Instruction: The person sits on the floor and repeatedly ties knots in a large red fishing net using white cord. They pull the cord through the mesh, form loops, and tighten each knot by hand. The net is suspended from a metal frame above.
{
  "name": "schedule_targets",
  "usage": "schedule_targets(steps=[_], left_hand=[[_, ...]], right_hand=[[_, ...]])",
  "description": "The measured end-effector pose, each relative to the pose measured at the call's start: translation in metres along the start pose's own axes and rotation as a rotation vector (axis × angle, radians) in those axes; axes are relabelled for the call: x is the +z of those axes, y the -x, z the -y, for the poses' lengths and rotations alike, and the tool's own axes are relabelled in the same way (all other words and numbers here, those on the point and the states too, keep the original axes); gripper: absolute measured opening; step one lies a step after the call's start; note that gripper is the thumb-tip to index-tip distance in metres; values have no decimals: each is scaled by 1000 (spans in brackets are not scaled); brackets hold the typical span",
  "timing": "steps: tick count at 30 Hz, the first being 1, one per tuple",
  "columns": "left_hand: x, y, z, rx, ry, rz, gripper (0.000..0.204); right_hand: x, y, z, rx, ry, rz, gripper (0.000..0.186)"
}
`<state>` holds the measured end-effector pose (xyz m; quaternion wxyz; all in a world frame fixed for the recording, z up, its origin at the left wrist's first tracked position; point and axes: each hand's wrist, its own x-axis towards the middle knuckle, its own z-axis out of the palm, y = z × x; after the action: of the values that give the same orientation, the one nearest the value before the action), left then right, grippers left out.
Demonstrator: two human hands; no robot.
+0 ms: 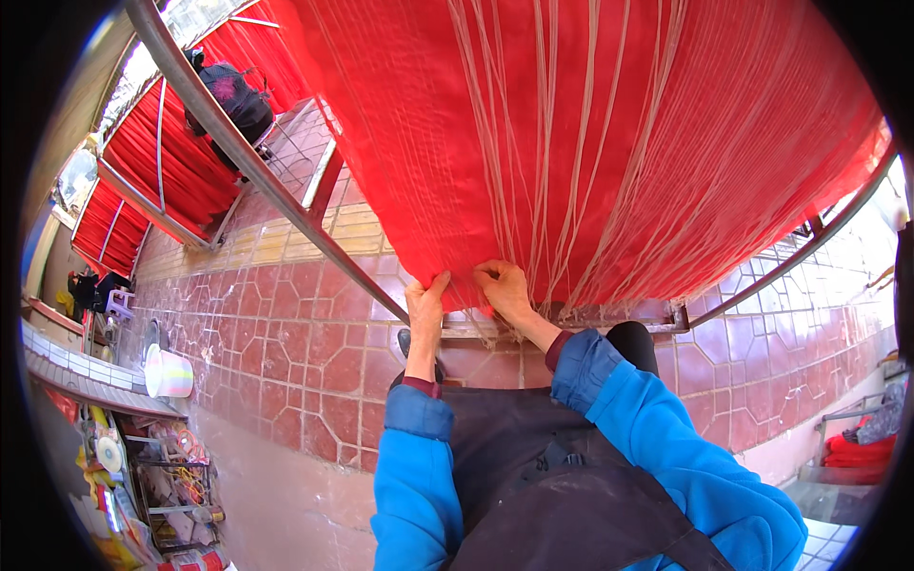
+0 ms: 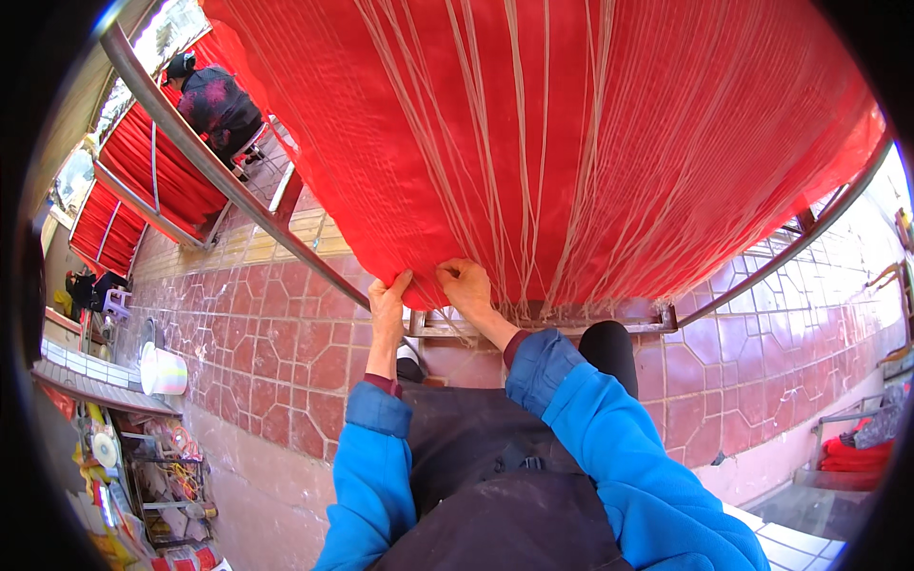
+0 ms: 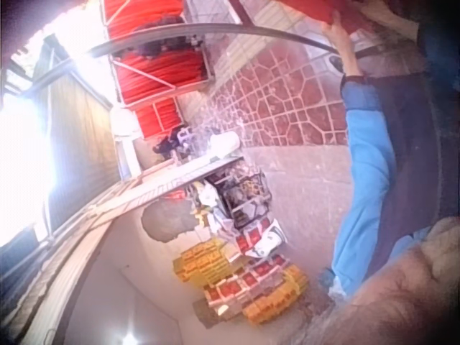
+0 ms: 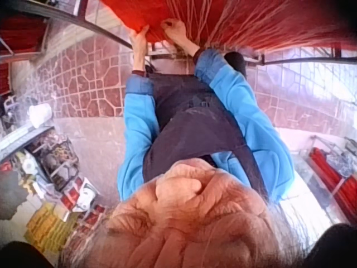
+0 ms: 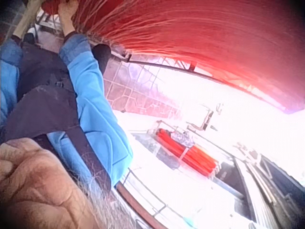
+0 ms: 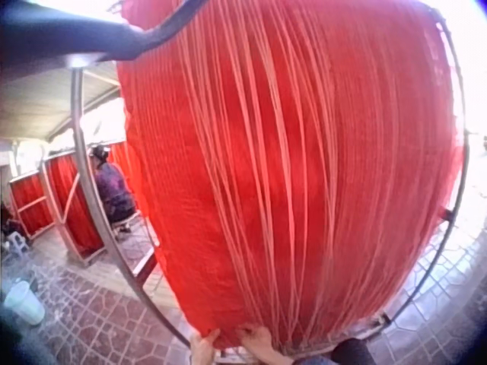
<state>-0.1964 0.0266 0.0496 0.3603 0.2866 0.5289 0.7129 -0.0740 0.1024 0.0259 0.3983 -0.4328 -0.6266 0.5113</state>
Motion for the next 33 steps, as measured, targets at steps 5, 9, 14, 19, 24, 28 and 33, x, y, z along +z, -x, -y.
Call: schedule_targets(steps=[5,9,14,19,24,28,33], left_hand=[[1,-1,0,36,23,-2,14],[0,-2,1,44,83,-5,14],[-5,-5,4,47,61,-5,16],[-7,-8,13,38,52,-36,18],[-9,-5,15,42,54,-32,21],[0,8,-5,67,-60,-45,28],[28,41,-67,309,-103,-267,30]], right_hand=[[-9,9,12,-10,-44,8,15],[-27,35,34,48,-152,51,13],[-53,80,74,145,-443,199,8],[-77,129,135,39,-582,465,8],[-111,152,195,-377,-711,852,13],[-119,161,216,-514,-956,993,9],[-106,167,204,-479,-602,1138,7]])
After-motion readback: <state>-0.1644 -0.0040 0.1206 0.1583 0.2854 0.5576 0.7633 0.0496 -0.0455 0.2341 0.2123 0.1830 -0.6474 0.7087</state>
